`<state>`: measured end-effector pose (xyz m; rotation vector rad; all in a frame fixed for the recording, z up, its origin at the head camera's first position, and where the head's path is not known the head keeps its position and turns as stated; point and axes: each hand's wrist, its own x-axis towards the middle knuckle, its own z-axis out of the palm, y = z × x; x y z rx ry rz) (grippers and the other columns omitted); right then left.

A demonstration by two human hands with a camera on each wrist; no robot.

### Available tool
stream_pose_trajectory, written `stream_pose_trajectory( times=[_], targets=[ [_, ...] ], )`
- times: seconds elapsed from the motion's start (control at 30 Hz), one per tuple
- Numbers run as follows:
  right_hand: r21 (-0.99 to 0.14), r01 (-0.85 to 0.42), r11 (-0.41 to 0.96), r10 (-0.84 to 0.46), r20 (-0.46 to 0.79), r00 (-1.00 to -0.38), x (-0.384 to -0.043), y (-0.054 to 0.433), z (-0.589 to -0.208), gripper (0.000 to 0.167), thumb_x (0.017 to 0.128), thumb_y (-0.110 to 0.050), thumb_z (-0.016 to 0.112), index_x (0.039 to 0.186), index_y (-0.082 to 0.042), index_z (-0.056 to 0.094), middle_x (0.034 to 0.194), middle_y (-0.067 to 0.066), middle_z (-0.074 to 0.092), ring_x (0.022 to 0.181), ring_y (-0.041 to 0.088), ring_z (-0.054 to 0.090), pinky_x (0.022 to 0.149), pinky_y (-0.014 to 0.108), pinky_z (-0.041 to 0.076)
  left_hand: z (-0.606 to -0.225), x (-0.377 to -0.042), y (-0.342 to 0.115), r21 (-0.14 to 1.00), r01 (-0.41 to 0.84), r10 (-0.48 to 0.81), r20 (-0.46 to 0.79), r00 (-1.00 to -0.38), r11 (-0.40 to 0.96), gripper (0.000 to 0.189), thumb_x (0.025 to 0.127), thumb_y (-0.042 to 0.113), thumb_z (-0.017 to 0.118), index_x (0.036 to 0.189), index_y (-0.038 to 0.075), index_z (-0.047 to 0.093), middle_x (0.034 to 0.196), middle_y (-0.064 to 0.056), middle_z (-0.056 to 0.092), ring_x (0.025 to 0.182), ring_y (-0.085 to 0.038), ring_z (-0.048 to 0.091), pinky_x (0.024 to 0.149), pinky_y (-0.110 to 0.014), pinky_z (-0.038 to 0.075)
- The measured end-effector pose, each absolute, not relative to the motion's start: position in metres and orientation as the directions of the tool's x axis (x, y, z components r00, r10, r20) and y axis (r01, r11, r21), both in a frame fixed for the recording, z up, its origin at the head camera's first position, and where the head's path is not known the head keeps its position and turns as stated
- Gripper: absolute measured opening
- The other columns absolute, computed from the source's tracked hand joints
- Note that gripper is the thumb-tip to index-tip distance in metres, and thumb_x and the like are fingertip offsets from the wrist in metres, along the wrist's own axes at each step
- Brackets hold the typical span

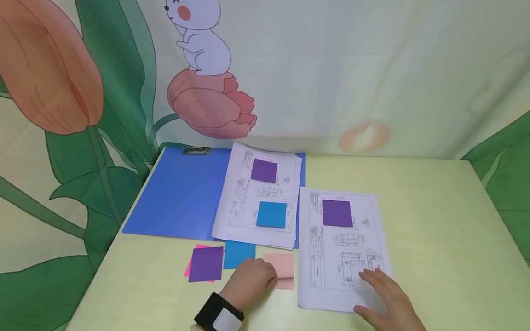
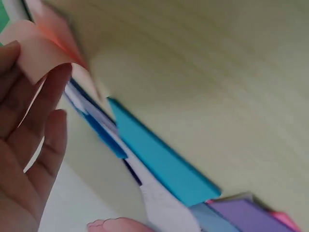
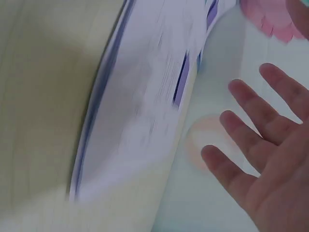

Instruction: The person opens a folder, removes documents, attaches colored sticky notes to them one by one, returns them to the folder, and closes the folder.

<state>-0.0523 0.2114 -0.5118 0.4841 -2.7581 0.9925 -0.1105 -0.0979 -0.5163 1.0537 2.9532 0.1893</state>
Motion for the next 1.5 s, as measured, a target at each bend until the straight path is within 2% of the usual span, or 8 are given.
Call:
stream_pose_trajectory(
  times=[0.23,0.4,0.6,0.83,1.07,1.3,1.43,1.5],
  targets=[
    [-0.407,-0.609,0.681,-0.479,0.381,-0.791,-0.050,0.132,-0.501,0.041,0.076,-0.034,0.073,0.111,-0.014,0.066,0.113,-0.002,0.062,0.103,0.017,0.057,0.076,0.035,0.046,-0.478,-0.076,-0.087,0.046,0.684,0.674,0.133,-0.726,0.728,0.022,0.077,0.031,0.073,0.063,0.021,0.059,0.058,0.012,0.049,0.059,-0.007,0.045,0.056,-0.021,0.028],
    [-0.591,-0.497,0.635,-0.471,0.213,-0.856,-0.037,0.100,-0.490,0.014,0.088,-0.030,0.062,0.091,-0.018,0.069,0.082,-0.014,0.063,0.072,-0.001,0.056,0.061,0.019,0.045,-0.463,-0.055,-0.076,0.155,0.667,0.631,0.227,-0.742,0.728,0.018,0.076,0.035,0.072,0.070,0.022,0.060,0.070,0.013,0.052,0.071,-0.005,0.049,0.060,-0.019,0.034],
    [-0.704,-0.440,0.558,-0.250,0.363,-0.898,-0.035,0.105,-0.491,0.025,0.067,0.003,0.076,0.080,-0.016,0.068,0.079,-0.013,0.066,0.069,0.000,0.061,0.062,0.010,0.046,-0.475,-0.051,-0.075,0.570,0.284,0.347,0.000,-0.938,0.771,0.047,0.081,0.040,0.068,0.118,0.015,0.054,0.111,0.001,0.059,0.099,-0.017,0.056,0.080,-0.037,0.048],
    [-0.799,-0.512,0.314,-0.120,0.501,-0.857,-0.037,0.111,-0.496,0.034,0.068,0.021,0.067,0.085,-0.007,0.057,0.099,0.010,0.069,0.090,0.016,0.066,0.071,0.015,0.049,-0.479,-0.056,-0.059,0.939,-0.131,0.359,-0.247,-0.900,0.318,0.048,0.093,0.043,0.051,0.138,0.034,0.039,0.066,0.002,0.060,0.050,-0.013,0.055,0.051,-0.028,0.048],
    [-0.996,-0.081,-0.047,0.121,0.075,-0.990,-0.035,0.115,-0.479,0.014,0.085,0.009,0.057,0.084,0.006,0.044,0.092,0.011,0.068,0.090,0.016,0.065,0.072,0.030,0.053,-0.481,-0.056,-0.048,0.947,-0.321,0.332,-0.300,-0.894,-0.008,0.041,0.097,0.034,0.046,0.130,0.011,0.050,0.079,-0.012,0.066,0.061,-0.024,0.065,0.061,-0.034,0.054],
    [-0.835,0.177,-0.521,0.155,-0.297,-0.942,-0.047,0.136,-0.485,0.035,0.092,-0.008,0.056,0.123,-0.007,0.039,0.114,-0.001,0.059,0.103,0.017,0.060,0.079,0.040,0.050,-0.493,-0.066,-0.055,0.868,-0.441,0.253,-0.384,-0.888,-0.231,0.049,0.096,0.035,0.047,0.124,-0.005,0.046,0.086,-0.022,0.067,0.065,-0.031,0.067,0.060,-0.038,0.054],
    [-0.805,0.123,-0.581,0.198,-0.286,-0.938,-0.047,0.160,-0.509,0.040,0.089,-0.008,0.061,0.125,-0.008,0.043,0.115,0.005,0.055,0.103,0.018,0.059,0.079,0.041,0.050,-0.507,-0.083,-0.068,0.904,-0.401,0.156,-0.379,-0.912,-0.148,0.052,0.096,0.036,0.048,0.128,-0.004,0.035,0.086,-0.026,0.065,0.069,-0.038,0.066,0.056,-0.041,0.054],
    [-0.837,0.089,-0.540,0.268,-0.271,-0.925,-0.047,0.172,-0.526,0.033,0.087,-0.005,0.064,0.116,-0.003,0.049,0.110,0.005,0.059,0.099,0.018,0.062,0.078,0.039,0.050,-0.509,-0.091,-0.076,0.921,-0.376,0.087,-0.385,-0.919,0.108,0.063,0.093,0.042,0.051,0.134,-0.001,0.027,0.098,-0.027,0.063,0.067,-0.039,0.065,0.055,-0.041,0.052]
  ],
)
